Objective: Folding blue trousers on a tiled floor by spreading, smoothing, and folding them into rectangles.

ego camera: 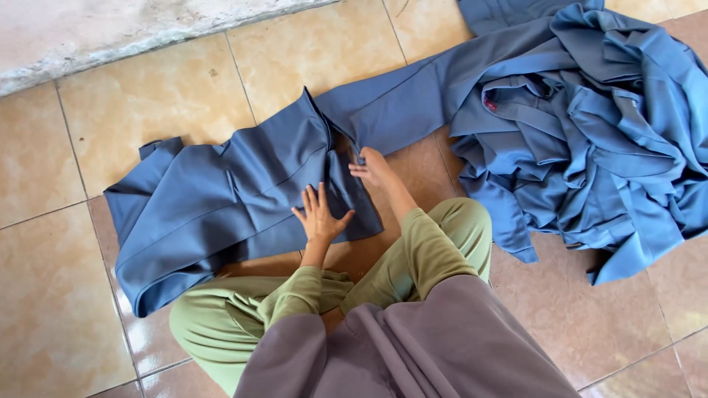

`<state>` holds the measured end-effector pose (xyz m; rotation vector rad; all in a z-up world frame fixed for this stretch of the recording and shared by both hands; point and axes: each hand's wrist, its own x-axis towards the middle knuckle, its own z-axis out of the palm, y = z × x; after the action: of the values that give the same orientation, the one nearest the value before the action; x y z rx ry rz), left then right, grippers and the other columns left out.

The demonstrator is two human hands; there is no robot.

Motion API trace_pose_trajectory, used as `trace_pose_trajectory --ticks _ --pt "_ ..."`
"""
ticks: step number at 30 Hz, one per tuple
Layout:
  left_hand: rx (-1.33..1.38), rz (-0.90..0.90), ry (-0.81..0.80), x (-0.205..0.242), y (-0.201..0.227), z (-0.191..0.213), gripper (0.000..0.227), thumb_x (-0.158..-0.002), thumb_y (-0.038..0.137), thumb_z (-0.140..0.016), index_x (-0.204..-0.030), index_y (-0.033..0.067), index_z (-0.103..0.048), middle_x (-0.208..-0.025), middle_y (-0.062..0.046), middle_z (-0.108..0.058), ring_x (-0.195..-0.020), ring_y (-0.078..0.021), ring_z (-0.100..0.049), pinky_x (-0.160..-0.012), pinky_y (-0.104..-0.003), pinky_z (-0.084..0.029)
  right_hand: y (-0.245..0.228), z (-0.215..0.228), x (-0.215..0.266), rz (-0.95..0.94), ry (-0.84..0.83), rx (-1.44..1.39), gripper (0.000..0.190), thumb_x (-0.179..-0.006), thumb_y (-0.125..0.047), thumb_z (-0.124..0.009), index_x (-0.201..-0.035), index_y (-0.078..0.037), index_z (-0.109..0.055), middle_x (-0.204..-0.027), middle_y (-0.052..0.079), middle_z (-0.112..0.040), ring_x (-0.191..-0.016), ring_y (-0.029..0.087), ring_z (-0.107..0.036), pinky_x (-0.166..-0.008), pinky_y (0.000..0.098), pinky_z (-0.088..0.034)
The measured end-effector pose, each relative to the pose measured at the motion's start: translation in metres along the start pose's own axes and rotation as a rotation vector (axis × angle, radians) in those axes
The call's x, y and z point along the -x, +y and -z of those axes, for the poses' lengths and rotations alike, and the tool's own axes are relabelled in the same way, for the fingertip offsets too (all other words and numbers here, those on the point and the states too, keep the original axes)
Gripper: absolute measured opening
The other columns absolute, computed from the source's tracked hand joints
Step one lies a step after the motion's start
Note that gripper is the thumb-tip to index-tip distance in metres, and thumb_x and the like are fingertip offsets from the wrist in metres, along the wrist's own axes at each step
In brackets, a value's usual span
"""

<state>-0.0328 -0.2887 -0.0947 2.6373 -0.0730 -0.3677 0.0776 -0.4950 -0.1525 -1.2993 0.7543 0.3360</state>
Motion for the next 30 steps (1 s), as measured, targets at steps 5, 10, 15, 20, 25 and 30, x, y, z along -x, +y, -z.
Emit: trace_pose_trajectory --ticks 5,10,15,20,25,30 --pt "-0.173 0.100 0.052 -0.042 0.000 -0.061 0.103 -0.074 0.062 -0.079 -0.158 0.0230 -0.033 -0.144 -0.010 -0.048 -0.133 -0.0300 -0.049 -0.099 -0.055 -0.045 -0.053 0.034 0.010 -0.006 -0.090 -0.758 0.035 -0.079 -0.003 -0.053 -0.108 0.016 -0.048 -0.108 0.034 -0.057 -0.104 0.053 -0.068 -0.094 0.0566 -0.060" --pt "0.008 0.096 0.054 -0.101 -0.027 -0.109 0.041 -0.093 0.042 -0.055 -0.130 0.0262 -0.062 -0.104 -0.007 -0.072 -0.102 -0.0330 -0.070 -0.085 -0.054 -0.053 -0.080 0.052 0.054 0.034 -0.106 -0.637 0.048 -0.080 -0.012 -0.066 -0.117 0.015 -0.051 -0.110 0.032 -0.062 -0.100 0.045 -0.071 -0.091 0.0478 -0.064" --pt "0.225 0.233 0.105 -0.092 0.022 -0.037 0.077 -0.087 0.038 -0.060 -0.150 0.0173 -0.021 -0.099 -0.019 -0.074 -0.099 -0.0434 -0.072 -0.088 -0.058 -0.055 -0.062 0.068 0.062 0.150 -0.096 0.145 0.101 -0.072 -0.020 -0.097 -0.145 0.011 -0.035 -0.090 0.020 -0.068 -0.082 0.024 -0.074 -0.080 0.0287 -0.066" --pt "-0.208 0.204 -0.020 -0.126 -0.028 -0.092 0.044 -0.089 0.048 -0.061 -0.130 0.0356 -0.067 -0.109 0.000 -0.075 -0.109 -0.0261 -0.069 -0.091 -0.047 -0.047 -0.040 0.083 0.049 0.149 0.107 0.541 0.036 -0.091 -0.018 -0.070 -0.119 0.005 -0.066 -0.081 0.018 -0.072 -0.062 0.023 -0.073 -0.053 0.0333 -0.067" --pt "0.071 0.047 0.118 -0.114 -0.005 -0.078 0.040 -0.086 0.053 -0.064 -0.107 0.0212 -0.075 -0.113 -0.005 -0.058 -0.112 -0.0328 -0.056 -0.090 -0.049 -0.050 -0.056 0.080 0.063 0.023 -0.010 0.268 0.069 -0.102 -0.032 -0.061 -0.153 0.005 -0.035 -0.148 0.036 -0.041 -0.112 0.042 -0.066 -0.083 0.0503 -0.065" --pt "0.645 -0.127 0.225 -0.086 0.062 -0.028 0.034 -0.095 0.034 -0.066 -0.111 0.0045 -0.073 -0.111 -0.023 -0.059 -0.108 -0.0490 -0.058 -0.090 -0.056 -0.049 -0.104 0.106 0.075 0.078 -0.117 -0.610 0.042 -0.098 -0.007 -0.066 -0.136 0.003 -0.051 -0.119 0.023 -0.065 -0.097 0.041 -0.075 -0.088 0.0584 -0.063"
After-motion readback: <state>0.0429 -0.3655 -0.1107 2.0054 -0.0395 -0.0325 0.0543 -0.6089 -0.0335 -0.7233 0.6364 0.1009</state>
